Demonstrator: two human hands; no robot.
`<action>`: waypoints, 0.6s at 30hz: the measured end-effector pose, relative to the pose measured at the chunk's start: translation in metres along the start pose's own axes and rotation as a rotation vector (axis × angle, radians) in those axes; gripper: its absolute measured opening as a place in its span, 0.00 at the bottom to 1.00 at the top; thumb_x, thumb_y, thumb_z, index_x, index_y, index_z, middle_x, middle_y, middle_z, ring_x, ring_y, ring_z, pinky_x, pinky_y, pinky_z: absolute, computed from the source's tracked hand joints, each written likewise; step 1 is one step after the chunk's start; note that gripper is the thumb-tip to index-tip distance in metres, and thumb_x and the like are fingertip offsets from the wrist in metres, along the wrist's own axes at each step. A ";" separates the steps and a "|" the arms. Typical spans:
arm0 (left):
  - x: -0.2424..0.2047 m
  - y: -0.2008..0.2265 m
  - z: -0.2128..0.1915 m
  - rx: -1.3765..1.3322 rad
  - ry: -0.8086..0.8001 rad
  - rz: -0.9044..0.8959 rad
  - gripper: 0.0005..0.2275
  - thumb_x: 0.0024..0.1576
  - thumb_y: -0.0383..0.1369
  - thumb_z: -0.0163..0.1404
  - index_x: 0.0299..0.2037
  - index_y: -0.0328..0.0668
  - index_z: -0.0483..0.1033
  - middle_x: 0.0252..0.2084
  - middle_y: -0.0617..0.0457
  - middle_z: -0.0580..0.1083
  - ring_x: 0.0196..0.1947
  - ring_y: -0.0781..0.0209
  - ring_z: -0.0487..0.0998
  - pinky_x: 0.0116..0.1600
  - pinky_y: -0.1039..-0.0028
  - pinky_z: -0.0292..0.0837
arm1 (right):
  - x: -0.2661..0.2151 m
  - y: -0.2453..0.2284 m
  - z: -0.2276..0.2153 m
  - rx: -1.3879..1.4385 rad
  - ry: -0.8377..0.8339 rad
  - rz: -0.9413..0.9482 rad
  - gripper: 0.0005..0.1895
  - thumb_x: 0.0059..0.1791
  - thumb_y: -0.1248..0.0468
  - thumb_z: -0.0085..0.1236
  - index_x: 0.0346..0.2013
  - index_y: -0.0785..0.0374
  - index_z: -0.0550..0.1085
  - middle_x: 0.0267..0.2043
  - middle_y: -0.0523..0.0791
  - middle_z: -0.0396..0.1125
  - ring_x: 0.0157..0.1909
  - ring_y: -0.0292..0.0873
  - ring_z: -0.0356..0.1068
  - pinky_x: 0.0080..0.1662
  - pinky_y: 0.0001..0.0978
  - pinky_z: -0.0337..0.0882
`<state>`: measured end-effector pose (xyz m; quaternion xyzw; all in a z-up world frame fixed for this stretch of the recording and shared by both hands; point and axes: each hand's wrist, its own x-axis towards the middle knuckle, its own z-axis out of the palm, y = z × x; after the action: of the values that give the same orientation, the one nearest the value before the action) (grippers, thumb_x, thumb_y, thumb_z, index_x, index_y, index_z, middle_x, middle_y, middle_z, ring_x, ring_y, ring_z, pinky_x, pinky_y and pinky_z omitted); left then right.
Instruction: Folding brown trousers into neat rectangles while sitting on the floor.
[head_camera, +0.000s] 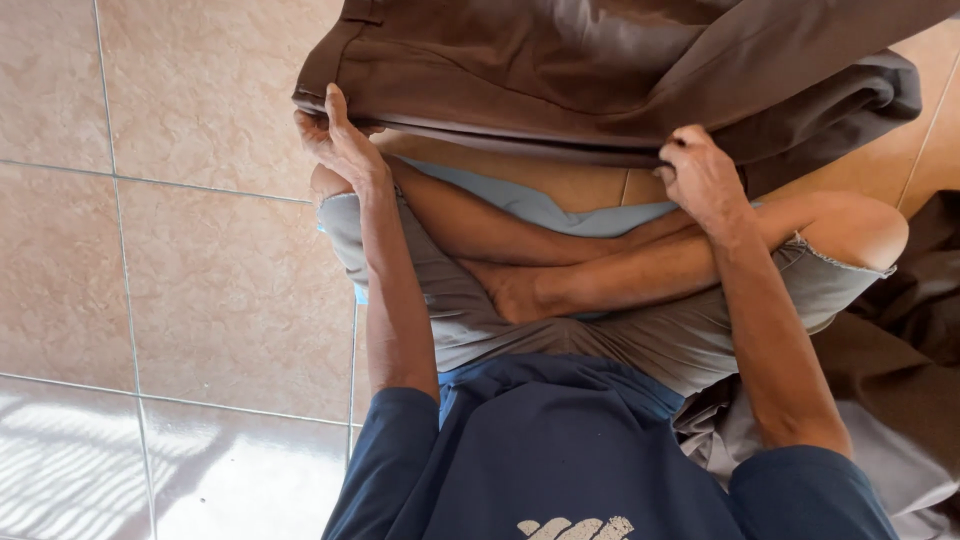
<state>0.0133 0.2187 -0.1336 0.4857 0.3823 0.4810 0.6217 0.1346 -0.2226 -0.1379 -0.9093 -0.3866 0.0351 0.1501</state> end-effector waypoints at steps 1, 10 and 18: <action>0.000 0.000 0.000 -0.001 0.000 0.001 0.12 0.56 0.32 0.55 0.43 0.29 0.74 0.37 0.44 0.78 0.34 0.60 0.77 0.42 0.76 0.72 | 0.001 -0.003 -0.003 0.000 0.001 -0.001 0.07 0.42 0.72 0.64 0.34 0.68 0.79 0.52 0.50 0.69 0.45 0.52 0.72 0.48 0.37 0.74; 0.005 0.004 0.007 0.057 0.066 -0.095 0.16 0.53 0.36 0.54 0.44 0.29 0.75 0.36 0.42 0.78 0.27 0.59 0.76 0.24 0.78 0.73 | 0.000 -0.002 -0.014 -0.044 0.258 0.033 0.06 0.47 0.76 0.64 0.38 0.67 0.79 0.48 0.46 0.69 0.37 0.45 0.70 0.41 0.32 0.72; -0.053 0.038 0.040 1.236 -0.064 0.526 0.36 0.67 0.42 0.57 0.75 0.29 0.48 0.76 0.22 0.41 0.62 0.20 0.71 0.68 0.37 0.71 | 0.008 0.024 0.022 -0.352 0.437 -0.014 0.04 0.52 0.60 0.62 0.35 0.50 0.75 0.47 0.36 0.65 0.47 0.36 0.75 0.47 0.20 0.77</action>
<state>0.0288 0.1602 -0.0870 0.8434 0.4377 0.2944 0.1024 0.1532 -0.2277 -0.1656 -0.9047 -0.3513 -0.2306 0.0700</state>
